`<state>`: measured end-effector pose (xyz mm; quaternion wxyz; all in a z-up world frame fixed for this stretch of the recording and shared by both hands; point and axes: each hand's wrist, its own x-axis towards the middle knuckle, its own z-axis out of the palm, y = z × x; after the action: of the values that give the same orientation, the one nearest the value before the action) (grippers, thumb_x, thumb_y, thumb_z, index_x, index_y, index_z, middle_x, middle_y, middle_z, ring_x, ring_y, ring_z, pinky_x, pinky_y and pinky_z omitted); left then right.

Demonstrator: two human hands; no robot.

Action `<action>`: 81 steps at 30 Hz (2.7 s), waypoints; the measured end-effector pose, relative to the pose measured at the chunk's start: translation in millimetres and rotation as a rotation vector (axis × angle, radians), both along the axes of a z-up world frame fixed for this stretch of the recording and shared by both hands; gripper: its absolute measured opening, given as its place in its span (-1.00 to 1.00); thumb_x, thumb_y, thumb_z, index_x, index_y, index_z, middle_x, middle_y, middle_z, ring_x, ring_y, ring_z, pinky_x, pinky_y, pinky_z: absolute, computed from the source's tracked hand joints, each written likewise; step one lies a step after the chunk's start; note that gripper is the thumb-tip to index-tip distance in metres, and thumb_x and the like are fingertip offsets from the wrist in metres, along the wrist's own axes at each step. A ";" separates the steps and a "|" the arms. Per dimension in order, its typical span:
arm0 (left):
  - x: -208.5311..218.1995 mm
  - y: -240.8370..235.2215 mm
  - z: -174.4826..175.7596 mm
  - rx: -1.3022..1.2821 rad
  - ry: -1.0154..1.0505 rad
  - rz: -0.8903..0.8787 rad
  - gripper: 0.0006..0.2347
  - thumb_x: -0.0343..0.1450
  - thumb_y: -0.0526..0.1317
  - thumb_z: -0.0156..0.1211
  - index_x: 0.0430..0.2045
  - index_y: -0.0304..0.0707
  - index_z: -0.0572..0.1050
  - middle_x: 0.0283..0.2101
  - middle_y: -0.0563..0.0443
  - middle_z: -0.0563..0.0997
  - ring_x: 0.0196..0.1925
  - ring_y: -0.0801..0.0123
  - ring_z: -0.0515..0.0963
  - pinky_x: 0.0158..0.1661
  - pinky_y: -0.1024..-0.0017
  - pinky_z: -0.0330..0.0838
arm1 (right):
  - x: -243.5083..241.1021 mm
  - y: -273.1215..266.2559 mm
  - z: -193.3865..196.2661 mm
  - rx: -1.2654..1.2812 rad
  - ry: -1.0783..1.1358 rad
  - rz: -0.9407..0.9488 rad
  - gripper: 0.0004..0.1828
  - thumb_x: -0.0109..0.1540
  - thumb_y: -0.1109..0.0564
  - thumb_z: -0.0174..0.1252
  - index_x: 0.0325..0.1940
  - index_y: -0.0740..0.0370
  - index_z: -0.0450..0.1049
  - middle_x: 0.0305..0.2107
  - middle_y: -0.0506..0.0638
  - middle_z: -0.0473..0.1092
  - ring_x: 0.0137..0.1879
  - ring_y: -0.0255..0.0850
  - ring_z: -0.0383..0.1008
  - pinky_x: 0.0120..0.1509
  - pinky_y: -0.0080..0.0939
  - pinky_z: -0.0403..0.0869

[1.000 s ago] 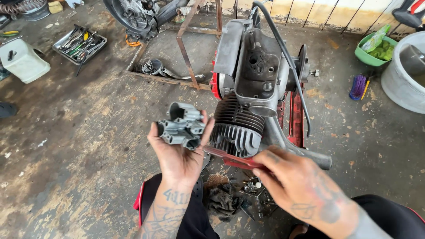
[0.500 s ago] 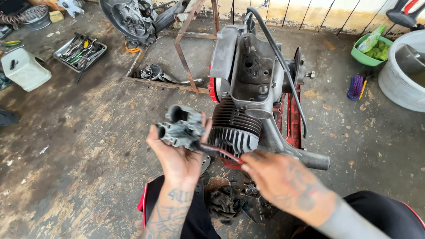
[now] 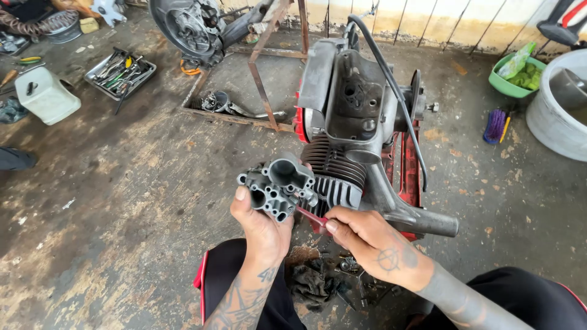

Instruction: Disassembling and cleaning a motorcycle engine component using a screwdriver and a brush

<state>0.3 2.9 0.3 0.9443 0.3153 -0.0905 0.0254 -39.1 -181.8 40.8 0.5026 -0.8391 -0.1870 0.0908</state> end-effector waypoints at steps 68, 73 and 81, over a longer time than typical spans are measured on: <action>-105.4 8.2 47.6 -0.334 0.245 0.045 -0.48 0.49 0.04 -0.13 0.17 -0.49 0.24 0.10 -0.36 0.46 0.03 -0.02 0.54 0.10 0.09 0.50 | -171.8 -24.7 -9.5 -0.407 -0.584 -0.642 -0.79 0.21 0.15 0.18 -0.07 0.13 0.54 -0.30 -0.03 0.51 -0.29 -0.07 0.52 -0.23 -0.08 0.47; -111.8 29.6 75.4 -0.403 0.291 0.024 -0.39 0.42 0.13 -0.09 0.21 -0.47 0.25 0.20 -0.32 0.40 0.15 0.02 0.51 0.18 0.10 0.49 | -196.7 -61.8 22.8 -0.193 -0.552 -0.706 -0.77 0.19 0.30 0.27 -0.07 0.35 0.58 -0.47 -0.03 0.43 -0.51 -0.31 0.20 -0.42 -0.32 0.22; -130.8 -9.3 49.9 -0.269 0.302 -0.195 -0.41 0.44 0.17 -0.02 0.12 -0.43 0.39 0.01 -0.24 0.58 -0.12 0.03 0.65 -0.17 0.33 0.60 | -202.6 -6.6 42.1 -0.410 -0.787 -0.469 -0.78 0.13 0.14 0.31 -0.14 0.16 0.62 -0.27 -0.05 0.51 -0.44 -0.09 0.50 -0.36 -0.14 0.46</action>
<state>-130.5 -6.4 50.1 0.9787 0.1766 0.0260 -0.1018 -241.8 -188.4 82.9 0.2255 -0.9107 -0.1471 -0.3133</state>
